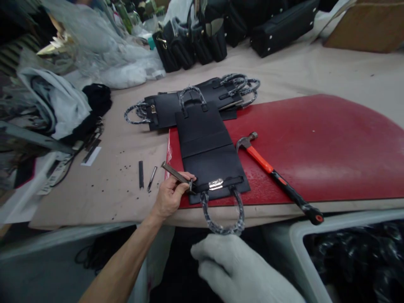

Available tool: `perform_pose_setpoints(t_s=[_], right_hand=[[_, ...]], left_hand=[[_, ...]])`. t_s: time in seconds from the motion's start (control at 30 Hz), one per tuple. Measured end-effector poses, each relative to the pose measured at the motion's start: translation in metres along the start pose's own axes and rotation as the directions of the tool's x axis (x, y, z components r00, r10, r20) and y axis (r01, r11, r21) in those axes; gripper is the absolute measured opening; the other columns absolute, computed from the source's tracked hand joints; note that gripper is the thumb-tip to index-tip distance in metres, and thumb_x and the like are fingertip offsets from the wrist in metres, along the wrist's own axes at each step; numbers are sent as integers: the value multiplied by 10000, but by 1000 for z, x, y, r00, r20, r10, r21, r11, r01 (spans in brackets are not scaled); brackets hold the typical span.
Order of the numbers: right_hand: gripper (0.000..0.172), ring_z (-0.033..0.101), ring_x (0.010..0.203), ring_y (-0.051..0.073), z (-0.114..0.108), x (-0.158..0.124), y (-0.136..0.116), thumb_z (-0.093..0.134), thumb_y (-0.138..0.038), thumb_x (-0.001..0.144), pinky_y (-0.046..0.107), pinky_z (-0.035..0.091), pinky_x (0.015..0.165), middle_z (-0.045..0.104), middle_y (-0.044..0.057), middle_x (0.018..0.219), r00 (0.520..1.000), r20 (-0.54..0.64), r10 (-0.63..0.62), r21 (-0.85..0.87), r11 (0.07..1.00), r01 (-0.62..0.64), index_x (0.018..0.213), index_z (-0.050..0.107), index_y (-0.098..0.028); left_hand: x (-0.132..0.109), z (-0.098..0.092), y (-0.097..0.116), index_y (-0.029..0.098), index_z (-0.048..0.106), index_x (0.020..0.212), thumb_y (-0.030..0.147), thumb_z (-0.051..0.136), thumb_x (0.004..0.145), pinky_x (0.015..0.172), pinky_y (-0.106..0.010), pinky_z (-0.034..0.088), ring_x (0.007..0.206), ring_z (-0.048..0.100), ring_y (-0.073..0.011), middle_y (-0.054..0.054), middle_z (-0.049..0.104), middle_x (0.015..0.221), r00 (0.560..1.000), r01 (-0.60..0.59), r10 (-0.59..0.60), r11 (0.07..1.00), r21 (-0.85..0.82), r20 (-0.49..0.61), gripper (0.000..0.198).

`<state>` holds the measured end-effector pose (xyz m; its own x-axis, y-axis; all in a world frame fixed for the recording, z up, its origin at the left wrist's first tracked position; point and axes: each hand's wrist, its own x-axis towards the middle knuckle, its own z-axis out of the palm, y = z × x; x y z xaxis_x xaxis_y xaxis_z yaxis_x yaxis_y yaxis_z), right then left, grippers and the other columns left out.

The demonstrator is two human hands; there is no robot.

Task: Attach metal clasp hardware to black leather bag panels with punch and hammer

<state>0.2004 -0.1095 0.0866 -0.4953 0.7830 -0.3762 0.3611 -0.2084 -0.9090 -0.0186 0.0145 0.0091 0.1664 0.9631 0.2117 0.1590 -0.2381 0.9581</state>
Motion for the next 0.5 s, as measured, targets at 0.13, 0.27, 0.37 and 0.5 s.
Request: perform_pose_setpoints(t_s=[0.13,0.27,0.37,0.5], right_hand=[[348,731,816,215,-9,-4,-16,712,-210,842,281,583,686,774,-12,982,973,20,-230,-180,957,229,1113,758,-424],[315,719,921,264,-11,23,1,628,-285,928,360,584,773,757,73,1106,849,-275,-451,-483,828,283,1228,716,-325],[294,693,905,272,-19,51,19,513,-240,975,404,552,798,734,139,1087,802,-349,-485,-732,675,89,1175,723,-189],[285,673,905,283,-23,67,32,532,-249,973,419,541,774,705,159,1144,779,-354,-518,-849,528,-34,1156,706,-118]], left_hand=[[-3,1,-1,176,661,995,189,594,907,919,-376,569,989,730,-223,-106,749,1045,998,-69,70,996,47,-7,111],[-5,2,-1,177,663,994,162,586,906,927,-373,567,1000,724,-219,-105,748,1045,990,-136,138,986,102,-12,118],[-6,4,0,172,666,974,146,594,899,934,-374,569,1004,721,-219,-113,752,1039,984,-172,177,976,134,-26,107],[-9,8,-2,172,654,969,142,599,895,929,-377,580,993,730,-218,-110,757,1034,961,-265,277,937,228,-23,97]])
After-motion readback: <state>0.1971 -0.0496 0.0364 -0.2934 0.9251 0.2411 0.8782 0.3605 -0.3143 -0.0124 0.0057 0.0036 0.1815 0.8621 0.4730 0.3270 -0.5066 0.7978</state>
